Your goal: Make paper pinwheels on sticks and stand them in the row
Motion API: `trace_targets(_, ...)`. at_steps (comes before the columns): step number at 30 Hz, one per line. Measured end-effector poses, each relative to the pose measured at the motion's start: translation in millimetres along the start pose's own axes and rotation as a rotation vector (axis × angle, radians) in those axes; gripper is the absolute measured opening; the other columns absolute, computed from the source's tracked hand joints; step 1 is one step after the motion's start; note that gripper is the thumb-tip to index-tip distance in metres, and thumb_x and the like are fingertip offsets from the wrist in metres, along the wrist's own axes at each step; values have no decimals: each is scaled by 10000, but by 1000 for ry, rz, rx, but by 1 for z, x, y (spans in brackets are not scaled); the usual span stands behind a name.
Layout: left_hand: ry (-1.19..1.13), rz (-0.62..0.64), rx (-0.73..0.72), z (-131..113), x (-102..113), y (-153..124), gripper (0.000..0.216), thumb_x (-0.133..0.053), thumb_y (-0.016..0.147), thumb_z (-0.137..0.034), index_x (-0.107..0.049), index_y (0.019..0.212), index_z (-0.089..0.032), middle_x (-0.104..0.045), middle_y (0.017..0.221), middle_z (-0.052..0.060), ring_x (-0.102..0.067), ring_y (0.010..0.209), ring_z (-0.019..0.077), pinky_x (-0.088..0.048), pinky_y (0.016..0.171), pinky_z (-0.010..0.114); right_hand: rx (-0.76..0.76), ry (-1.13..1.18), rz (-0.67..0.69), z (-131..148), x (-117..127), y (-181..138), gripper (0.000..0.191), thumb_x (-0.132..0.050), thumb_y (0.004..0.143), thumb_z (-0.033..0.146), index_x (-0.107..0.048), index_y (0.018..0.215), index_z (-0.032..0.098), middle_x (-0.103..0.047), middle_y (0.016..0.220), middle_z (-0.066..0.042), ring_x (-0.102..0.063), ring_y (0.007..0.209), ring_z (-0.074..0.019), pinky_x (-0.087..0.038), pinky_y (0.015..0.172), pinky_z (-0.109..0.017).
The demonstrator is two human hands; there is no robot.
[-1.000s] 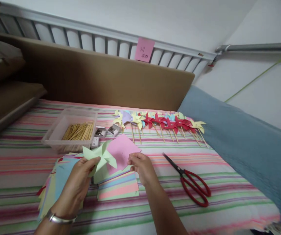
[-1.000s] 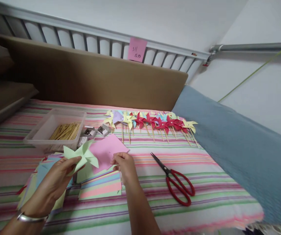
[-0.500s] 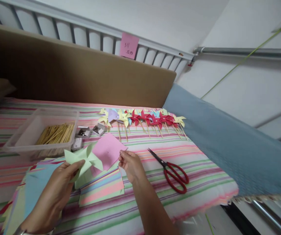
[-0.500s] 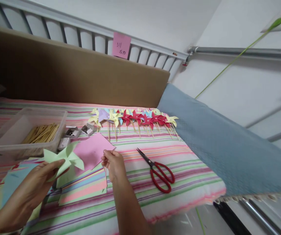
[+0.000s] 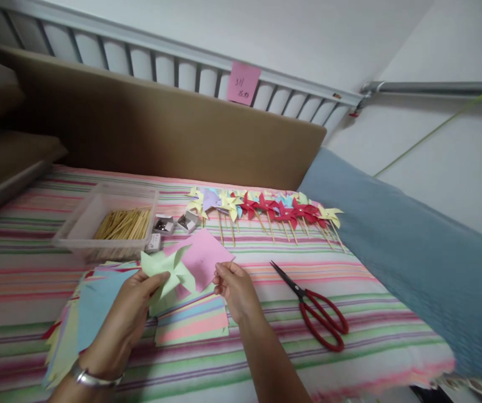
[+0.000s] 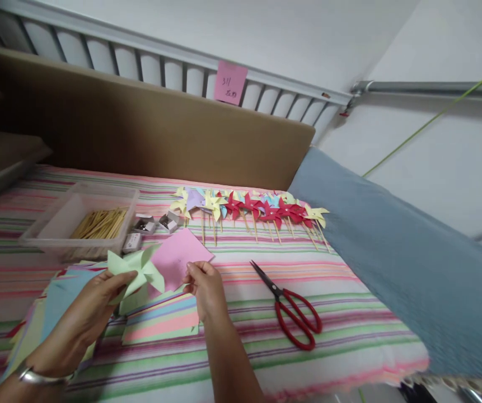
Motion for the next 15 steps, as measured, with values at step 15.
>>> trace_targets(15,35,-29,-15,-10,-5,-4,177,-777,493,-252,-652,543,-137,-606,467,-16,-501,458,101,-349,448,198,34,-116,-68,-8,-1,5,282,-728,608,362,-543,585,151,-493,403,65,-424,353,-59,-360,358,-182)
Point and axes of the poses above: each hand's wrist, its own y-axis towards the middle knuckle, its own x-axis out of the back of the hand, z = x × y, the point moved 2 cm from there along y, towards the middle knuckle
